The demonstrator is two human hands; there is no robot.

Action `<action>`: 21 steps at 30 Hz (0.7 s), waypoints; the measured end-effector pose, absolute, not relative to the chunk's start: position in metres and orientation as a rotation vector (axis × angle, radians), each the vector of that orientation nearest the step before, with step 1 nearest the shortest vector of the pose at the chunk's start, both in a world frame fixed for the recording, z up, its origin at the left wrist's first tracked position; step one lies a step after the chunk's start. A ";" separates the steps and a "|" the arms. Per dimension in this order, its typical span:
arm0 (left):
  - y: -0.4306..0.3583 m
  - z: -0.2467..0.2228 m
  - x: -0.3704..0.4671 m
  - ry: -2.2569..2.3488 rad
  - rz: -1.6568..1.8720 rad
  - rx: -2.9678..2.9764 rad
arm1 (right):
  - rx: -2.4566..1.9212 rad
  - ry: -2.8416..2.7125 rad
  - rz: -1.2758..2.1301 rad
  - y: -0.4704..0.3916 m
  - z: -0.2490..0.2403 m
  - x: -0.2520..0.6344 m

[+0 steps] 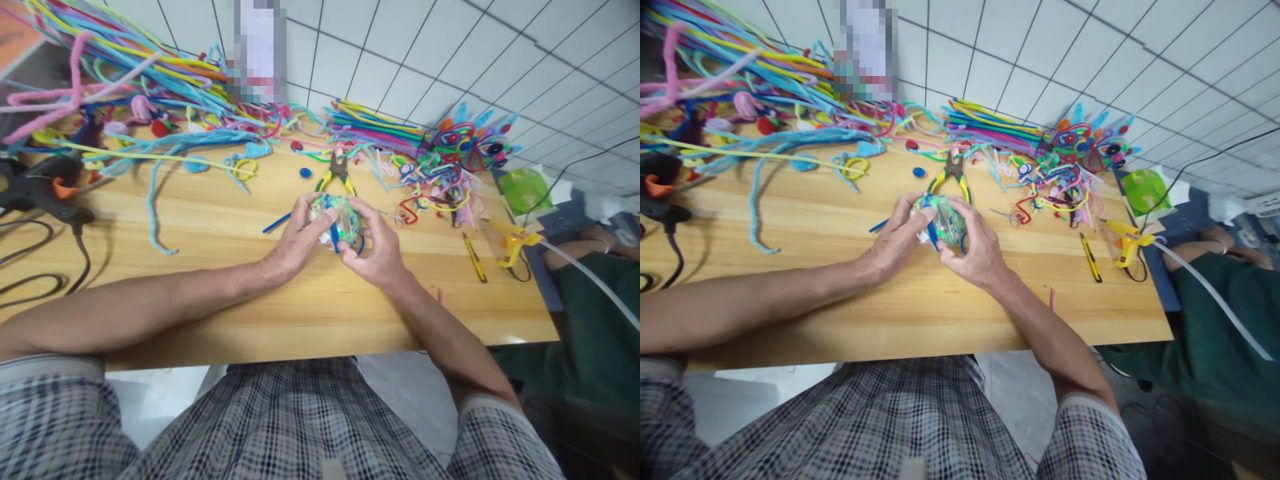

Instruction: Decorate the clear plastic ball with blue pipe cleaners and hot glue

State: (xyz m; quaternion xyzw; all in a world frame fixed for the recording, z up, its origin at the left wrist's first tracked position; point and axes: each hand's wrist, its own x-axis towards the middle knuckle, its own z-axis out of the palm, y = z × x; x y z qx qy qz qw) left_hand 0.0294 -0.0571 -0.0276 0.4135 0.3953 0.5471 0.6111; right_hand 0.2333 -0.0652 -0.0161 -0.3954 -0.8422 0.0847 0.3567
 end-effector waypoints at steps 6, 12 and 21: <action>-0.058 -0.029 0.029 0.897 1.259 0.993 | -1.023 -2.162 0.203 -0.068 -0.016 0.230; -0.057 -0.025 0.029 0.895 1.240 0.974 | -1.016 -2.175 0.203 -0.066 -0.017 0.233; -0.047 -0.023 0.027 0.832 1.184 0.820 | -1.011 -2.238 0.224 -0.062 -0.033 0.230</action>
